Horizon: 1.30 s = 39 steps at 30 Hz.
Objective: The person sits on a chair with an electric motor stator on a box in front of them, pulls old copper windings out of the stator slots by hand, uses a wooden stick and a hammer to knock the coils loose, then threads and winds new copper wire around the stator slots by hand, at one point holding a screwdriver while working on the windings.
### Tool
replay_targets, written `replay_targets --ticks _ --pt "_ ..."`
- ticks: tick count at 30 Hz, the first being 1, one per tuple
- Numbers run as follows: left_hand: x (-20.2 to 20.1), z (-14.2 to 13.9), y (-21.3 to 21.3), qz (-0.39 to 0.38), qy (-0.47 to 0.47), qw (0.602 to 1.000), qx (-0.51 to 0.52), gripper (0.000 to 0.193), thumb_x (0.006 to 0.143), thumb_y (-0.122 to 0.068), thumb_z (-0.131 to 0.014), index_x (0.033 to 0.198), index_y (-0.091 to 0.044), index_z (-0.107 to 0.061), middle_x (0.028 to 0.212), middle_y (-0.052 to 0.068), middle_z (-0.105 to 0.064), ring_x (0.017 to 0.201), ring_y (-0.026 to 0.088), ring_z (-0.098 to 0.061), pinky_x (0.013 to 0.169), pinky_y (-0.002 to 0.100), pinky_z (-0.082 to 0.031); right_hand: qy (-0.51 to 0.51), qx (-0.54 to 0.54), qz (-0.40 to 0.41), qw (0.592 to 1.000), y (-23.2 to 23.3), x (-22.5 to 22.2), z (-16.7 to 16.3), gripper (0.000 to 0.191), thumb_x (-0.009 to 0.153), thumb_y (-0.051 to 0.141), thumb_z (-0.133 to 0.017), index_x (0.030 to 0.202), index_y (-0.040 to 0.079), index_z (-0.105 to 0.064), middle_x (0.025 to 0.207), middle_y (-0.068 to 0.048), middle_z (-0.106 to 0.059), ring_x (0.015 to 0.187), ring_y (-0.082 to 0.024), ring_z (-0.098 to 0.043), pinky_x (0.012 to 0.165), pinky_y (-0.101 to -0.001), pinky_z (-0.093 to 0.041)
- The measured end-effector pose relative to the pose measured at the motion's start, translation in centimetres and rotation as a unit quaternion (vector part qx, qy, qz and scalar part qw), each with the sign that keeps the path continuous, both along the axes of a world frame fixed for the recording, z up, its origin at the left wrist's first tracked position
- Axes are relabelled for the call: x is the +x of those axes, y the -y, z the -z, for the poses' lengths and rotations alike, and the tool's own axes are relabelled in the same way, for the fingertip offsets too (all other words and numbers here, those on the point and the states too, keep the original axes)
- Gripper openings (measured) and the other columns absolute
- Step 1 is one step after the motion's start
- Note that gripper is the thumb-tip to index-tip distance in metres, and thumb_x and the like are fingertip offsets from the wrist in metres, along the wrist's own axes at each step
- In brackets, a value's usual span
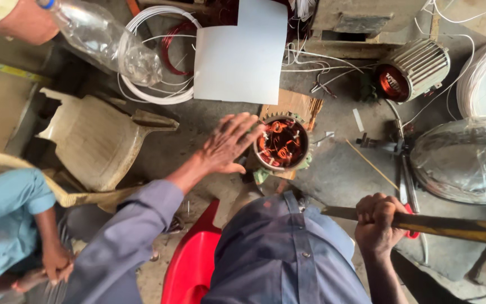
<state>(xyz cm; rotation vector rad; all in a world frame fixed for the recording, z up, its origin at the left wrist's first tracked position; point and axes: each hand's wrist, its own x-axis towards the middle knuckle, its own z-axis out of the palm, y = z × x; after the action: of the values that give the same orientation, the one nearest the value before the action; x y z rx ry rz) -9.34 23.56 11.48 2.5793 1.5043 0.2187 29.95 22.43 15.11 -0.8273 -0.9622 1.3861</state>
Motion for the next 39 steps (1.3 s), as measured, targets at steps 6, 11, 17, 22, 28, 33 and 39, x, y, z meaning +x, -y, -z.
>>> replay_targets --ticks 6,11,17,22,28,33,39 --pt "-1.2 4.2 -2.2 0.068 0.084 0.994 0.006 0.149 0.051 -0.084 -0.078 0.161 -0.004 -0.018 0.161 0.029 -0.025 0.148 0.043 -0.033 0.119 0.059 -0.028 -0.014 0.036 0.029 0.999 -0.7 -7.4 -3.8 0.054 0.106 0.046 -0.062 0.073 0.014 -0.033 0.056 0.001 -0.031 0.045 -0.009 -0.031 0.047 -0.0277 -0.031" --pt "-1.2 6.1 -1.0 -0.022 0.06 0.996 -0.055 0.144 0.055 -0.087 -0.071 0.166 -0.011 -0.02 0.17 0.027 -0.02 0.146 0.041 -0.039 0.11 0.058 -0.035 -0.024 0.053 0.029 0.998 -2.1 -11.8 -5.5 0.055 0.107 0.048 -0.062 0.074 0.015 -0.033 0.057 0.002 -0.031 0.044 -0.01 -0.031 0.048 -0.0277 -0.032" --pt "5.2 7.2 7.3 -0.337 0.146 0.929 0.052 0.129 0.063 -0.085 -0.064 0.163 -0.014 -0.025 0.158 0.03 -0.034 0.139 0.05 -0.044 0.113 0.067 -0.036 0.011 0.097 0.029 0.995 -4.4 -13.6 -5.0 0.055 0.107 0.048 -0.061 0.074 0.014 -0.034 0.057 0.001 -0.033 0.046 -0.009 -0.032 0.049 -0.0267 -0.032" --pt "7.0 7.3 10.5 -0.453 0.177 0.867 -0.106 0.13 0.078 -0.08 -0.067 0.163 0.003 -0.015 0.158 0.039 -0.032 0.139 0.056 -0.038 0.107 0.065 -0.034 0.015 0.091 0.009 0.996 -4.3 -10.9 -5.4 0.054 0.105 0.047 -0.064 0.072 0.015 -0.035 0.057 0.002 -0.032 0.045 -0.008 -0.034 0.047 -0.0265 -0.034" --pt "2.2 4.3 6.3 -0.18 0.151 0.972 -0.005 0.13 0.061 -0.076 -0.075 0.158 -0.01 -0.018 0.161 0.029 -0.025 0.148 0.049 -0.031 0.121 0.06 -0.027 0.02 0.081 0.002 0.996 -4.4 -9.2 -5.4 0.055 0.104 0.048 -0.065 0.071 0.014 -0.036 0.06 0.002 -0.033 0.044 -0.009 -0.034 0.047 -0.0274 -0.034" --pt "2.7 4.8 1.7 -0.07 0.116 0.99 0.041 0.14 0.063 -0.075 -0.079 0.165 -0.007 -0.013 0.166 0.032 -0.017 0.148 0.047 -0.037 0.121 0.058 -0.029 0.0 0.075 -0.013 0.997 -4.3 -8.3 -4.8 0.053 0.104 0.044 -0.065 0.072 0.013 -0.036 0.061 0.001 -0.034 0.046 -0.011 -0.034 0.053 -0.0312 -0.035" --pt "5.0 5.4 2.5 -0.163 0.072 0.984 -0.025 0.136 0.065 -0.075 -0.079 0.166 -0.01 -0.014 0.168 0.034 -0.019 0.134 0.046 -0.045 0.117 0.059 -0.03 0.0 0.045 -0.018 0.999 -5.1 -7.2 -4.8 0.039 0.103 0.026 -0.057 0.073 0.012 -0.037 0.057 0.0 -0.034 0.047 -0.011 -0.033 0.05 -0.0305 -0.034"
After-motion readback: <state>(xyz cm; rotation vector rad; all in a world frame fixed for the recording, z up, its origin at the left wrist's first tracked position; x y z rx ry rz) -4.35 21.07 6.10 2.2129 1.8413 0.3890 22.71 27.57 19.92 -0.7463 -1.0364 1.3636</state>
